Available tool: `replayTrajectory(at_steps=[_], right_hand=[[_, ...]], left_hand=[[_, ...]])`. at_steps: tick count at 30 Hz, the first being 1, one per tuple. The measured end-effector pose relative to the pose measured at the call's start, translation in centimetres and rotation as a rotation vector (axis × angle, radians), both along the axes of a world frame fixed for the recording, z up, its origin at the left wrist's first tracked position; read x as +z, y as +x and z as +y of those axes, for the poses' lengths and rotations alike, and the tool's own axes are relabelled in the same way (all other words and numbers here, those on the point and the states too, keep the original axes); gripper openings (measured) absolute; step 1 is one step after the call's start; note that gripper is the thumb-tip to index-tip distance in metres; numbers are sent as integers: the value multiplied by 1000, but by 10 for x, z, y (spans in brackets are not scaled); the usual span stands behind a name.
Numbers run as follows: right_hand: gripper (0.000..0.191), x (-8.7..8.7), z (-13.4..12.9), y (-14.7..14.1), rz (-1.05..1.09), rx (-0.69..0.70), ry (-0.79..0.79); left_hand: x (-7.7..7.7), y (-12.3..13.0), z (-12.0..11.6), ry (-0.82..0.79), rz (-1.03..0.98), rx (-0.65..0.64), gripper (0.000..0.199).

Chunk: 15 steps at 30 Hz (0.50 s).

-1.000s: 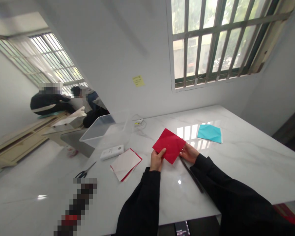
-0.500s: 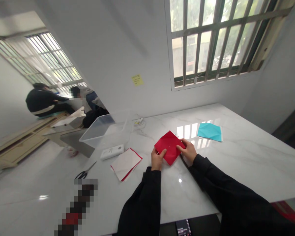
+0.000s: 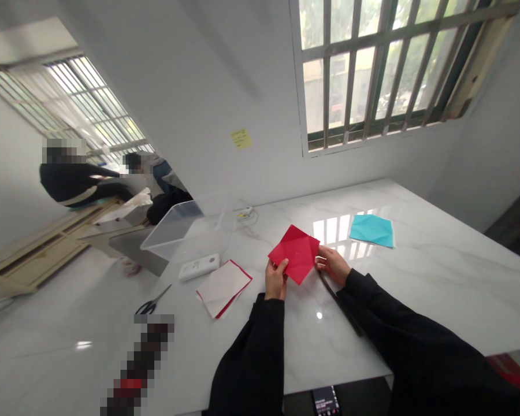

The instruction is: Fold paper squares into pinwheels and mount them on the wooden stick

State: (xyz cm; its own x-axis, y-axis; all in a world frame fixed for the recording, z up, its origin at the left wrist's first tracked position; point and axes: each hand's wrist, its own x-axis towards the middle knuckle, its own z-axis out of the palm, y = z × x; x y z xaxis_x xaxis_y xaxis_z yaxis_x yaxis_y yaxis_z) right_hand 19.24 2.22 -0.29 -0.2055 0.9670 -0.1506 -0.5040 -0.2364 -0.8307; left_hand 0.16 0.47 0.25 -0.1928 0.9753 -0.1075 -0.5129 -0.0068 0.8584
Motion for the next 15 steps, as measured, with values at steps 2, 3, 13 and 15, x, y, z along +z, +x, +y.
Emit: replayTrajectory(at_steps=[2, 3, 13, 15], right_hand=[[44, -3, 0, -2, -48, 21, 37], [46, -4, 0, -3, -75, 34, 59], [54, 8, -5, -1, -267, 1, 195], [52, 12, -6, -1, -265, 3, 192]], left_hand=[[-2, 2, 1, 27, 48, -4, 56], [-3, 3, 1, 44, 77, -5, 54], [-4, 4, -1, 92, 166, -66, 51], [1, 5, -3, 87, 140, -83, 53]])
